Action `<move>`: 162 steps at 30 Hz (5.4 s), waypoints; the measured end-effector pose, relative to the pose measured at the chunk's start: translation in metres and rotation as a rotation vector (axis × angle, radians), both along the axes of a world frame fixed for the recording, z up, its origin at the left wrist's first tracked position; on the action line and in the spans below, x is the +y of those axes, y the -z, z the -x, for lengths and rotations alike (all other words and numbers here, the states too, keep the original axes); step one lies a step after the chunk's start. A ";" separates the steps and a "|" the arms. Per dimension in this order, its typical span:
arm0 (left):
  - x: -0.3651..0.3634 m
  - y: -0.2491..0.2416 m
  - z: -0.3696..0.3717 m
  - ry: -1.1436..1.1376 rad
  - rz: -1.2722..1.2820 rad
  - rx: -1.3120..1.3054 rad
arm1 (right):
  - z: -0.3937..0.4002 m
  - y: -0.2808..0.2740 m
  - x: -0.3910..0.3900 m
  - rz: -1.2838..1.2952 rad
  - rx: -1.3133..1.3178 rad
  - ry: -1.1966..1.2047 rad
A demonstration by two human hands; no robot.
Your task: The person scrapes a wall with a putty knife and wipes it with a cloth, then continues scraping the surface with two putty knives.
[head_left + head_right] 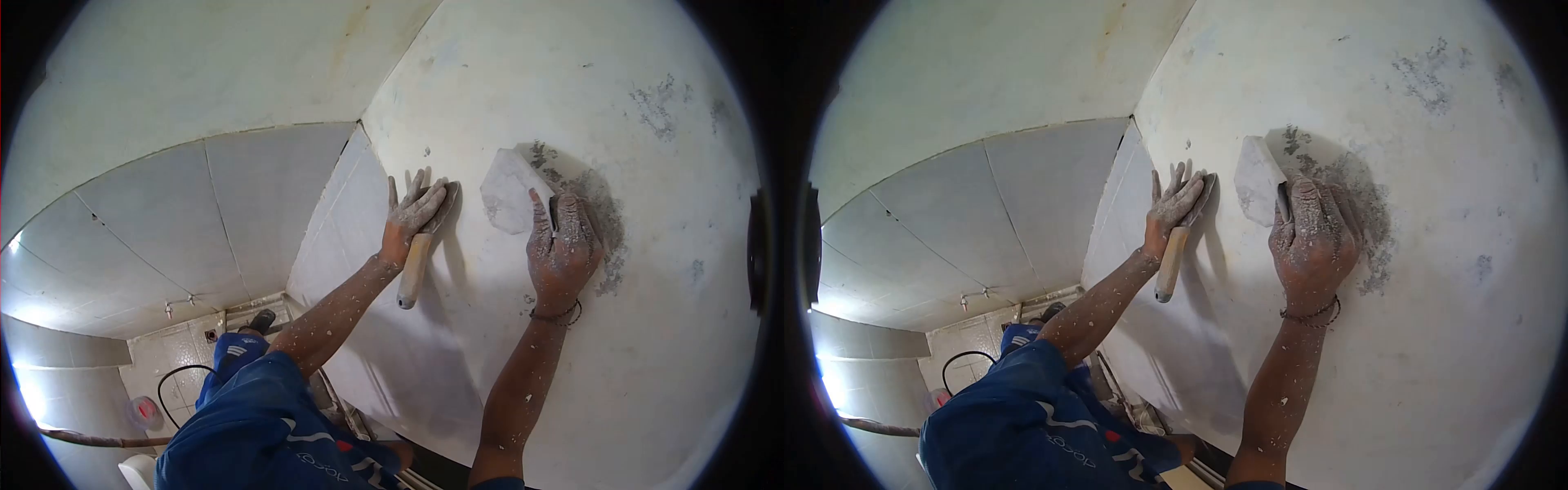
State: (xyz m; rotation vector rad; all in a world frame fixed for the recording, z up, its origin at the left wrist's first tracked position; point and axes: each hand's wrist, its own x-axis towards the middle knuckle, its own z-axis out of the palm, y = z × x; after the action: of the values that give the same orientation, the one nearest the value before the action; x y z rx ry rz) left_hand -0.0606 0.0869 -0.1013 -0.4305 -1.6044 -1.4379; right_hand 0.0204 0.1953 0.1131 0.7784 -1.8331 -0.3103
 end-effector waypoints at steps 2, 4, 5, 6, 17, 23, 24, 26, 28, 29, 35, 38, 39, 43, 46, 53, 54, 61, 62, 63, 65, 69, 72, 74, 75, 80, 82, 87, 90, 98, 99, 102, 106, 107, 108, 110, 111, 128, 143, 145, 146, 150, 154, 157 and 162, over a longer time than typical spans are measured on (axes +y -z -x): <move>-0.011 0.003 0.011 0.027 0.073 -0.011 | 0.000 0.001 -0.001 0.009 0.019 0.002; -0.026 -0.019 0.033 0.212 -0.199 -0.037 | 0.003 0.001 0.002 0.007 0.021 0.002; -0.026 -0.021 0.038 0.352 -0.329 0.023 | 0.003 0.003 0.005 -0.016 0.059 -0.001; -0.021 -0.017 0.032 0.351 -0.331 0.014 | 0.002 0.004 0.006 -0.037 0.099 -0.009; -0.025 -0.033 0.029 -0.002 -0.067 -0.078 | 0.001 -0.003 -0.003 -0.045 0.034 -0.015; -0.037 -0.032 0.020 -0.150 0.132 -0.162 | -0.001 -0.003 -0.009 0.034 -0.017 -0.028; -0.036 -0.031 0.016 -0.223 0.212 -0.188 | 0.001 -0.004 -0.010 0.059 -0.024 -0.027; -0.039 -0.034 0.033 -0.051 0.014 -0.136 | 0.004 -0.004 -0.009 0.069 -0.021 -0.033; -0.039 -0.042 0.043 0.146 -0.228 -0.073 | 0.004 -0.002 -0.005 0.074 -0.028 -0.030; -0.038 -0.043 0.045 0.169 -0.266 -0.057 | 0.004 -0.002 -0.003 0.034 -0.019 -0.046; -0.047 -0.053 0.047 0.168 -0.190 -0.132 | 0.000 -0.002 -0.003 0.043 -0.054 -0.041; -0.039 -0.046 0.048 0.055 -0.068 -0.018 | -0.002 0.002 0.000 0.038 -0.038 -0.048; -0.036 -0.049 0.042 -0.105 0.131 -0.009 | 0.000 0.001 -0.002 0.054 -0.014 -0.062; -0.043 -0.065 0.041 0.087 -0.067 -0.043 | 0.001 0.001 -0.004 -0.008 0.028 -0.028; -0.033 -0.058 0.031 -0.028 0.057 -0.046 | -0.001 -0.001 -0.002 0.008 -0.013 -0.078; -0.024 -0.064 0.015 -0.063 0.063 -0.055 | -0.003 -0.001 -0.005 0.002 -0.010 -0.041; -0.016 -0.059 0.013 -0.050 0.041 -0.064 | -0.004 -0.003 -0.005 0.032 -0.062 -0.072; -0.022 -0.071 0.020 -0.123 -0.023 -0.052 | -0.003 -0.003 -0.003 -0.003 -0.022 -0.090; -0.023 -0.063 0.018 -0.116 0.056 -0.098 | -0.001 -0.003 -0.004 0.020 -0.022 -0.091; -0.026 -0.062 0.014 -0.103 0.135 -0.152 | -0.001 -0.002 -0.005 0.041 -0.031 -0.086; -0.033 -0.071 0.025 -0.120 0.127 -0.141 | -0.001 -0.001 -0.005 0.036 -0.015 -0.089; -0.037 -0.073 0.022 -0.037 0.077 -0.105 | -0.003 -0.002 -0.003 0.073 -0.055 -0.089; -0.039 -0.065 0.027 -0.106 0.179 -0.023 | -0.002 -0.001 -0.003 0.029 0.015 -0.059; -0.040 -0.073 0.035 -0.139 0.180 -0.044 | -0.003 -0.004 -0.006 0.036 -0.018 -0.070; -0.039 -0.074 0.036 -0.167 0.181 -0.078 | -0.004 -0.004 -0.007 0.061 -0.079 -0.090; -0.026 -0.074 0.019 -0.096 0.057 -0.083 | -0.005 0.002 0.000 0.060 -0.057 -0.078; -0.029 -0.077 0.018 -0.125 0.100 -0.076 | 0.000 -0.002 -0.003 0.063 -0.030 -0.087; -0.031 -0.082 0.027 -0.139 0.072 -0.108 | 0.001 0.002 0.005 0.046 -0.034 -0.137; -0.036 -0.072 0.030 -0.144 0.138 -0.078 | -0.002 -0.003 -0.003 0.110 -0.108 -0.100; -0.044 -0.069 0.036 -0.063 0.107 -0.076 | -0.001 -0.004 -0.004 0.111 -0.108 -0.124; -0.042 -0.067 0.033 -0.059 0.102 -0.086 | -0.002 0.000 -0.003 0.082 -0.045 -0.140; -0.041 -0.069 0.034 -0.098 0.148 -0.156 | -0.004 0.001 -0.002 0.099 -0.096 -0.078; -0.036 -0.073 0.034 -0.043 0.031 -0.116 | -0.005 0.004 0.004 0.104 -0.109 -0.097; -0.035 -0.073 0.032 -0.046 0.011 -0.105 | -0.004 0.005 0.006 0.090 -0.095 -0.118; -0.036 -0.076 0.033 -0.044 0.013 -0.099 | -0.001 0.006 0.007 0.085 -0.065 -0.143; -0.035 -0.076 0.031 -0.074 -0.003 -0.096 | -0.004 0.011 0.008 0.060 -0.022 -0.109; -0.035 -0.079 0.035 -0.076 -0.006 -0.089 | -0.004 0.009 0.007 0.038 0.036 -0.085; -0.031 -0.080 0.054 0.032 -0.126 -0.123 | 0.000 0.010 0.015 0.094 -0.118 -0.127; -0.018 -0.080 0.036 -0.117 0.049 -0.053 | -0.011 0.007 0.010 0.218 -0.097 -0.066; -0.025 -0.094 0.020 -0.138 0.153 -0.095 | -0.019 0.008 0.008 0.232 -0.074 -0.054; -0.034 -0.106 0.023 -0.137 0.145 -0.163 | -0.030 0.003 0.001 0.281 -0.112 -0.083; -0.025 -0.099 0.023 -0.002 0.193 -0.355 | -0.069 -0.001 0.013 0.414 -0.114 -0.186; -0.015 -0.091 0.005 -0.160 0.332 -0.168 | -0.140 0.035 0.048 0.784 0.027 0.024; 0.013 -0.111 -0.008 0.038 -0.101 -0.113 | -0.193 0.078 0.067 1.056 0.158 0.085; 0.027 -0.107 -0.040 -0.088 0.249 -0.004 | -0.252 0.110 0.085 1.140 0.073 0.256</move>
State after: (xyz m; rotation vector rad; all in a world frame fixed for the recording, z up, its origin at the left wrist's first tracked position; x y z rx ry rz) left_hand -0.0202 0.1136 0.0059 -0.4931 -1.7912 -1.1781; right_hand 0.2722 0.2801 0.0030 -0.2573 -1.6764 0.5252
